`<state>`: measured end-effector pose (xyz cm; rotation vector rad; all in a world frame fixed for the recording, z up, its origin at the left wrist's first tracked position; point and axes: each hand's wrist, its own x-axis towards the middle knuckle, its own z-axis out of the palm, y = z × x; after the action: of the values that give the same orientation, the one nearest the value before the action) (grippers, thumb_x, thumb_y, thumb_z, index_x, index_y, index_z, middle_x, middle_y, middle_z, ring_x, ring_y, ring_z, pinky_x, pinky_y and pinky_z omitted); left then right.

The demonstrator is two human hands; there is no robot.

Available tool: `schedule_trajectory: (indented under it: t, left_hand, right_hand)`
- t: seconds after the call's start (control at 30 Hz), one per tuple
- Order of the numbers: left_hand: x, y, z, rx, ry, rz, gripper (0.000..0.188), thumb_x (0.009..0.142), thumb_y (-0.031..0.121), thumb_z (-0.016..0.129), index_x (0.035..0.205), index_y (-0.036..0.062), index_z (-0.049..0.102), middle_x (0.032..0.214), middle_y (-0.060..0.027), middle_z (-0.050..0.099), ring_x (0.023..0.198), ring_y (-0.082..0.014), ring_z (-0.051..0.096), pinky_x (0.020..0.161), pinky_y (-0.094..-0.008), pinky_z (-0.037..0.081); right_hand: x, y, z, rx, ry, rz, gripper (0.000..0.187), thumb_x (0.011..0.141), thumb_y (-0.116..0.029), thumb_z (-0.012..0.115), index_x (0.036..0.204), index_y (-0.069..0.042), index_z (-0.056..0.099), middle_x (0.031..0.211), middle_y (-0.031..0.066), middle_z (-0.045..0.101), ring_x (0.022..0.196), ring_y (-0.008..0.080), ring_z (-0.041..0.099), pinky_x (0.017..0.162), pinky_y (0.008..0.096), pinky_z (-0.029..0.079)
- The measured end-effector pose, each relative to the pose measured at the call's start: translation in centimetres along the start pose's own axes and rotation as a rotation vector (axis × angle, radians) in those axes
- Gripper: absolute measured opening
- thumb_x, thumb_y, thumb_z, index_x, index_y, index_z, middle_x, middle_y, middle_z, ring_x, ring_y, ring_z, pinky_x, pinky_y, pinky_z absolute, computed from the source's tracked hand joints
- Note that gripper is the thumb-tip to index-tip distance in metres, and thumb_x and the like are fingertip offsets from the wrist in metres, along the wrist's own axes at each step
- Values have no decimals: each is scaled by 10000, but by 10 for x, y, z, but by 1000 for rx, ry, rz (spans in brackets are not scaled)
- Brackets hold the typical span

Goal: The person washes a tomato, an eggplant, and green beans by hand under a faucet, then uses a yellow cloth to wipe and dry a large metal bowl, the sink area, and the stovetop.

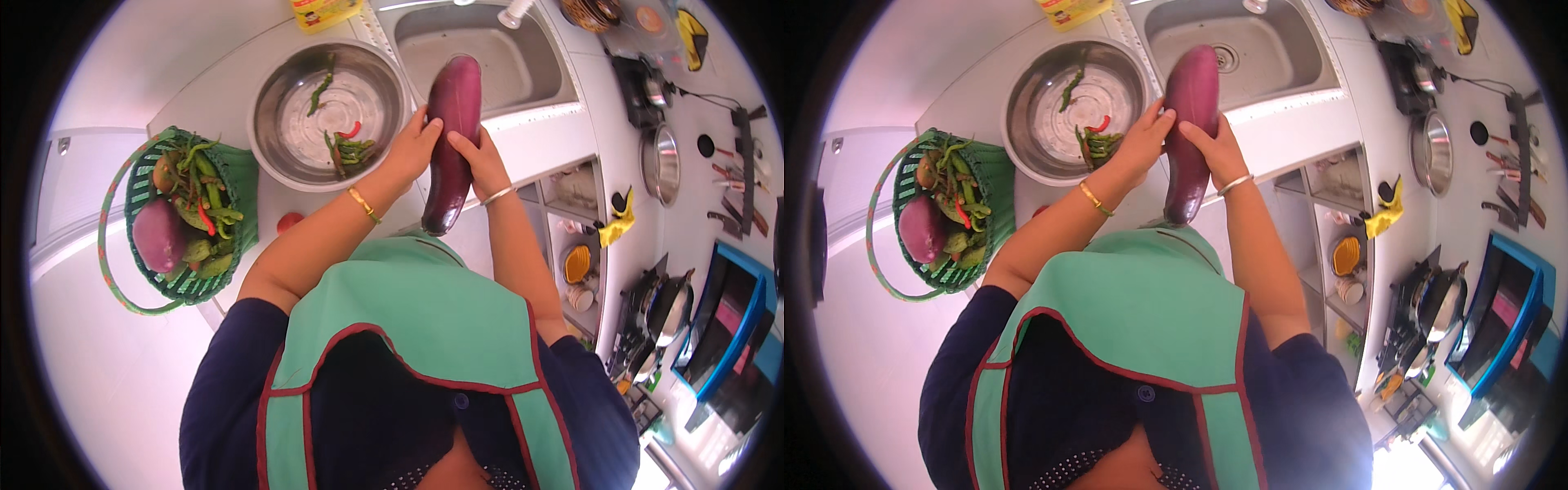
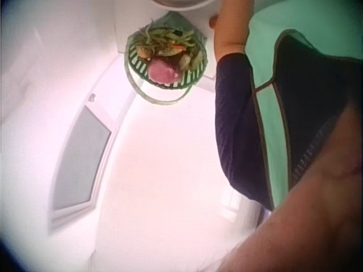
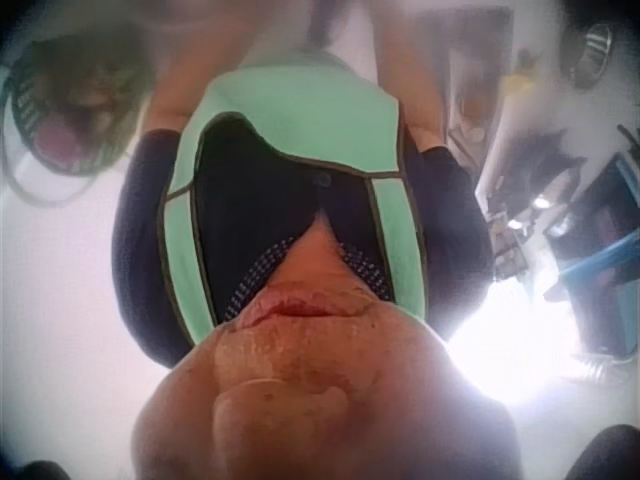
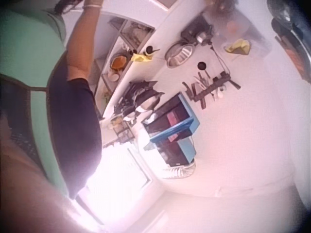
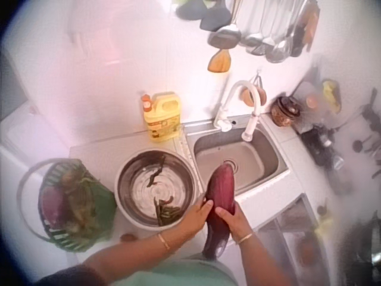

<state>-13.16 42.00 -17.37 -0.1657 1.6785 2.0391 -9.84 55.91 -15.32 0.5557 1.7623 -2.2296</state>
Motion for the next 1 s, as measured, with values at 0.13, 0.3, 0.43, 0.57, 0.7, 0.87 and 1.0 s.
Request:
schedule_trajectory:
  t: [0.13,0.3,0.43,0.57,0.7,0.87,1.0]
  left_hand:
    - [-12,-25,4,616,-116,15,441,896,191,459,1279,-22,416,1227,-214,511,1137,-320,504,949,-375,398]
    - [-29,-69,-33,1004,-146,328,434,828,69,482,1257,12,456,1233,-230,503,1133,-361,492,954,-405,404]
    - [-38,-58,-44,944,-172,355,369,824,75,508,1188,21,527,1142,-196,571,1074,-343,537,919,-390,427]
    - [-24,-8,-80,753,-106,269,268,820,114,556,1074,52,612,956,-148,655,916,-282,627,824,-352,477]
    - [16,-5,-163,859,270,222,243,790,157,569,1007,74,639,950,-151,654,877,-318,624,776,-380,485]
    - [41,-16,-194,1055,375,62,246,776,155,603,1006,71,629,913,-138,662,867,-284,637,765,-365,488]
    - [41,-6,-180,1170,263,-181,404,721,328,683,974,20,618,906,-160,652,862,-313,629,759,-388,481]
  right_hand:
    - [-29,72,-6,291,156,41,634,793,-280,700,1256,12,382,1147,119,526,1021,203,535,859,330,456]
    - [-38,106,7,-306,153,384,664,768,-514,640,1113,41,524,956,104,595,844,205,597,672,338,498]
    - [-27,95,-11,-808,35,433,538,779,-504,625,870,26,628,801,109,641,627,196,632,632,294,506]
    - [-7,35,-20,-1372,-373,188,325,796,-360,637,733,-43,679,652,88,643,580,182,619,623,310,490]
    - [40,-45,67,-1116,-316,-389,214,759,-306,605,776,-102,669,759,114,650,753,296,617,704,377,483]
    - [179,27,155,-1288,-455,-769,160,797,-212,556,887,-139,668,879,80,656,859,286,615,765,393,483]
    - [209,69,166,-1618,-487,-955,187,793,-136,527,930,-110,653,938,97,650,906,287,617,821,408,466]
